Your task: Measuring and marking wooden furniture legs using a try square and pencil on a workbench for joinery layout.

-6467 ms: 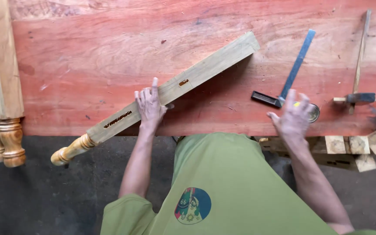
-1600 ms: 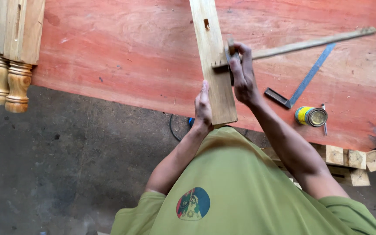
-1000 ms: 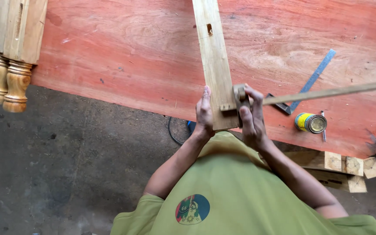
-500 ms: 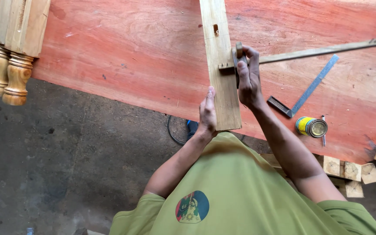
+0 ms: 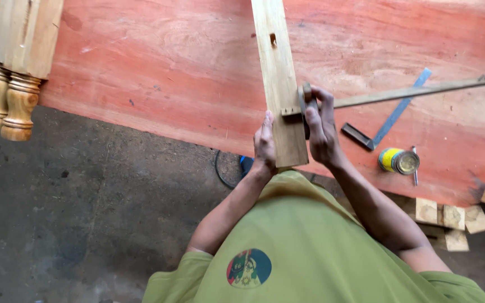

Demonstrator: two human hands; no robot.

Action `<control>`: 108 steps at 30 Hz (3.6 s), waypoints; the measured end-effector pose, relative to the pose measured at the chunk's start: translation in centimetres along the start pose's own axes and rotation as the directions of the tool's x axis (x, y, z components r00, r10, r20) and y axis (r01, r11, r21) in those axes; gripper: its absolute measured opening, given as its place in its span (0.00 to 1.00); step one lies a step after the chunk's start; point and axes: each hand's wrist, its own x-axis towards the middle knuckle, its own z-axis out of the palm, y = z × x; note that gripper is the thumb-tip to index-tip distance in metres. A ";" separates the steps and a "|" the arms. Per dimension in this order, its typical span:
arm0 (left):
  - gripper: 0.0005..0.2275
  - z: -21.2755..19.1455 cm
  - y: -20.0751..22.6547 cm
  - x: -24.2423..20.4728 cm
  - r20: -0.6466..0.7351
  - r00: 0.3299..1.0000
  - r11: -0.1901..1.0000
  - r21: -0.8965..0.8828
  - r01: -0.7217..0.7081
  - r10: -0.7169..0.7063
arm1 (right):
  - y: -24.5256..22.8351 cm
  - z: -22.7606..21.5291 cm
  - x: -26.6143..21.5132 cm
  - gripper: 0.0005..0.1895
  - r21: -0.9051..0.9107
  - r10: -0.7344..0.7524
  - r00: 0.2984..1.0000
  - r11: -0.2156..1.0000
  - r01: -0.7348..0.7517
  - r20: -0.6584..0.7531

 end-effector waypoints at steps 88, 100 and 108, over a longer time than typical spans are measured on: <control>0.35 -16.4 4.7 11.2 0.521 0.736 -0.337 0.851 -0.404 0.432 | 6.2 -25.8 -13.1 0.60 -0.853 0.588 0.809 0.429 -0.296 0.015; 0.21 -8.5 -3.9 2.2 -0.141 0.829 0.651 0.695 -0.306 0.541 | 5.3 -13.9 -8.9 0.52 -0.705 0.199 0.964 0.709 -0.016 0.177; 0.36 -9.7 -0.5 -3.3 0.025 1.000 1.000 -0.028 -0.009 0.009 | 3.5 4.3 -3.4 0.56 -0.436 0.156 0.808 0.890 0.134 0.568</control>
